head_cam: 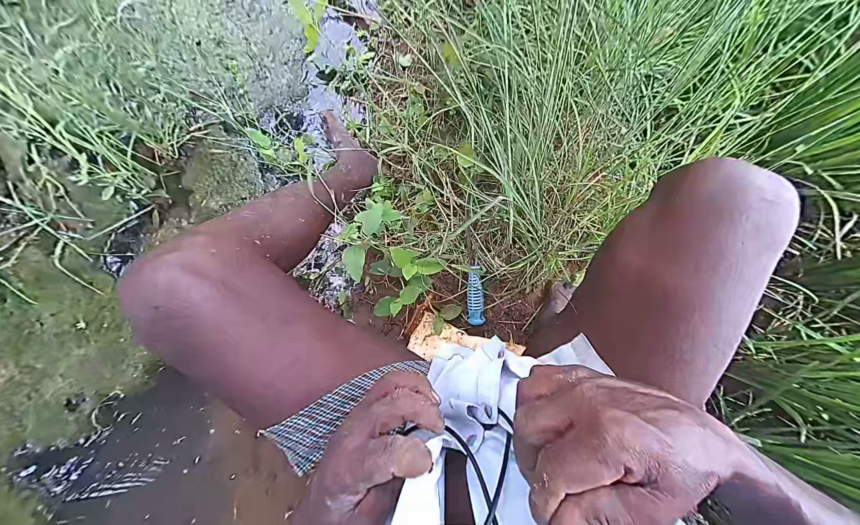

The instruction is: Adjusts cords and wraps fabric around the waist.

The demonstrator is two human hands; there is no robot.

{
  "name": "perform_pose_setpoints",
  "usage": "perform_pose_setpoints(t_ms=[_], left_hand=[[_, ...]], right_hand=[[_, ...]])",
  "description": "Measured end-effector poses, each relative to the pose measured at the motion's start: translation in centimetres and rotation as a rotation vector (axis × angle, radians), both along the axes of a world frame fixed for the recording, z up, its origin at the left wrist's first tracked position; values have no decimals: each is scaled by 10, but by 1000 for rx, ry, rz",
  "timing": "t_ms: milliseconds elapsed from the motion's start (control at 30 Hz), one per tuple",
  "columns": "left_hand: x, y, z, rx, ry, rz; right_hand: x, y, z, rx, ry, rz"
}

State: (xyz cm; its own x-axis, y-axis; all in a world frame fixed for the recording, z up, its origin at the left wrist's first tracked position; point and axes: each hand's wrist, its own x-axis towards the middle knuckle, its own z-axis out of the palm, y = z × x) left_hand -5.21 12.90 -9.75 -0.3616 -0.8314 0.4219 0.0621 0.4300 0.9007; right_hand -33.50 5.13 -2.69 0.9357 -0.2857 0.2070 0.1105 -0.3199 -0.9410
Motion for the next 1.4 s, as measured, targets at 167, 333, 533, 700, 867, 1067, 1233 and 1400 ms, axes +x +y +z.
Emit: perform_pose_setpoints(t_ms=[167,333,533,700,867,1067,1233,1400], left_hand=[[2,2,3,3,0,-10],[6,5,8,-5,-3,-19],[7,5,8,2,12,-15],[7,5,7,7,13,-2],[6,4,6,5,23,-12],[6,7,5,21,33,-5],[6,7,2,12,47,-13],[7,8,3,39,44,-16]], right_hand=[[9,11,-3,-110,91,31],[14,14,2,-149,130,22],[19,20,3,-201,161,25],[26,23,3,-212,169,38],[31,27,1,-270,173,55],[31,26,-1,-271,140,48],[26,27,-4,-201,91,50],[28,29,-2,-205,99,56]])
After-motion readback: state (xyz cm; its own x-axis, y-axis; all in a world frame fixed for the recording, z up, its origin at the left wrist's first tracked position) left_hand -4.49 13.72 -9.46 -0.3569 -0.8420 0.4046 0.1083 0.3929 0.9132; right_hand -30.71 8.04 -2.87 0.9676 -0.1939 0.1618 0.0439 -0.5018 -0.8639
